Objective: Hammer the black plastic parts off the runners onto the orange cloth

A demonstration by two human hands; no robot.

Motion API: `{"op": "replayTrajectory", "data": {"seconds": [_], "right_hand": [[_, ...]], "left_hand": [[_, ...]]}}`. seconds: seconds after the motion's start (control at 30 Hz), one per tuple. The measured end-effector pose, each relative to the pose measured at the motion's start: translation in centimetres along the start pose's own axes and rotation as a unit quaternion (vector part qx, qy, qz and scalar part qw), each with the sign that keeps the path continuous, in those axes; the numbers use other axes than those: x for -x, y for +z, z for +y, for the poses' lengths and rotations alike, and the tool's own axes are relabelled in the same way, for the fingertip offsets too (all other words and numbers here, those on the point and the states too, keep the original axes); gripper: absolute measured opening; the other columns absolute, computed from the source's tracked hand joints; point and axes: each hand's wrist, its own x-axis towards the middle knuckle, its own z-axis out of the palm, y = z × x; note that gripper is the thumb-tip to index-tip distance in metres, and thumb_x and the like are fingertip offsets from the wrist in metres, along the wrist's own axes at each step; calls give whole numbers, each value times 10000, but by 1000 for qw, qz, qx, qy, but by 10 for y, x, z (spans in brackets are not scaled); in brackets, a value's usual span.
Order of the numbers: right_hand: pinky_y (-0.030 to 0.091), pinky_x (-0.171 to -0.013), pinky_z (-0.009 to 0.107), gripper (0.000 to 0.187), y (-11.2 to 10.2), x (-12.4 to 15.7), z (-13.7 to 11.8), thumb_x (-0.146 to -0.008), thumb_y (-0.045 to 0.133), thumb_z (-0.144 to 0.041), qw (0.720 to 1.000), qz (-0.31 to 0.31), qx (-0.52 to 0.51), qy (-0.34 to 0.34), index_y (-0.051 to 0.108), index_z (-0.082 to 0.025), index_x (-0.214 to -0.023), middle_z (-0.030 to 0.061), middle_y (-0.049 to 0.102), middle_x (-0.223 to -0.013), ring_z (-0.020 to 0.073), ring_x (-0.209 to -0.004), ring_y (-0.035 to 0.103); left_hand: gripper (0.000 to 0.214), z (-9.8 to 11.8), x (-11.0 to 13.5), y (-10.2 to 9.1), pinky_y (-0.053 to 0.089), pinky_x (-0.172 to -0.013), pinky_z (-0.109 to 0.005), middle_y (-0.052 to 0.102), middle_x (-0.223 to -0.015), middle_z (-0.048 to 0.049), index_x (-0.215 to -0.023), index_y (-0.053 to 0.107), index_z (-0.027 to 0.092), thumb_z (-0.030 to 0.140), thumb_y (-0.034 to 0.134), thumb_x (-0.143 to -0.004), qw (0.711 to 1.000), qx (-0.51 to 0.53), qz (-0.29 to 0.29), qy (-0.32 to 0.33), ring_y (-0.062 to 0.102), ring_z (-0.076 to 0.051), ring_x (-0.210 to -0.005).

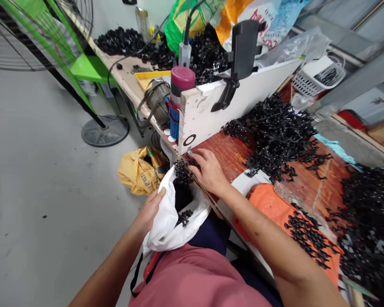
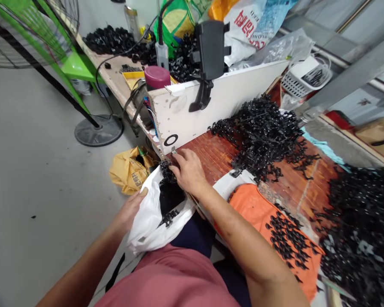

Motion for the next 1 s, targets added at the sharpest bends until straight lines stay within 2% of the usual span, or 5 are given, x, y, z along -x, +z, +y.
{"op": "replayTrajectory", "data": {"seconds": [0.13, 0.33, 0.53, 0.7, 1.0], "right_hand": [[385, -1180, 526, 520, 29, 10, -9, -950, 680, -291, 999, -33, -1, -19, 586, -103, -1426, 237, 478, -1533, 338, -1410, 437], [430, -1041, 499, 288, 12, 59, -35, -954, 677, -280, 988, -111, 15, -110, 688, -205, -1232, 125, 662, -1328, 326, -1283, 525], [447, -876, 402, 264, 9, 4, -37, -1024, 547, -237, 987, -95, 127, -33, 658, -209, -1263, 120, 685, -1133, 256, -1020, 613], [455, -891, 377, 268, 27, -32, -20, -1037, 468, -148, 982, -95, 141, -80, 706, -206, -1143, 121, 671, -1083, 255, -1020, 583], [457, -822, 320, 266, 21, 24, -12, -1041, 459, -166, 991, -50, 66, -108, 725, -179, -1056, 89, 653, -936, 210, -889, 570]], "left_hand": [[687, 4, 0, -4, 604, -879, -405, 802, -1095, -112, -1217, 685, 165, 543, 879, -677, 1000, 16, -12, 7, 760, -304, -996], [724, 10, 1, -3, 613, -811, -369, 808, -1010, -104, -1237, 676, 139, 544, 881, -673, 1000, 10, -25, 1, 769, -300, -953], [665, 5, 3, -2, 612, -851, -370, 802, -1090, -109, -1215, 684, 152, 520, 880, -696, 999, 13, -32, -2, 760, -300, -1018], [627, 2, 2, -1, 586, -973, -417, 786, -1174, -127, -1221, 688, 160, 510, 861, -730, 1000, 5, -15, 1, 736, -312, -1115], [720, 3, 0, -2, 571, -992, -448, 782, -1172, -148, -1264, 668, 137, 563, 856, -715, 999, -26, -19, 6, 744, -327, -1091]]}}
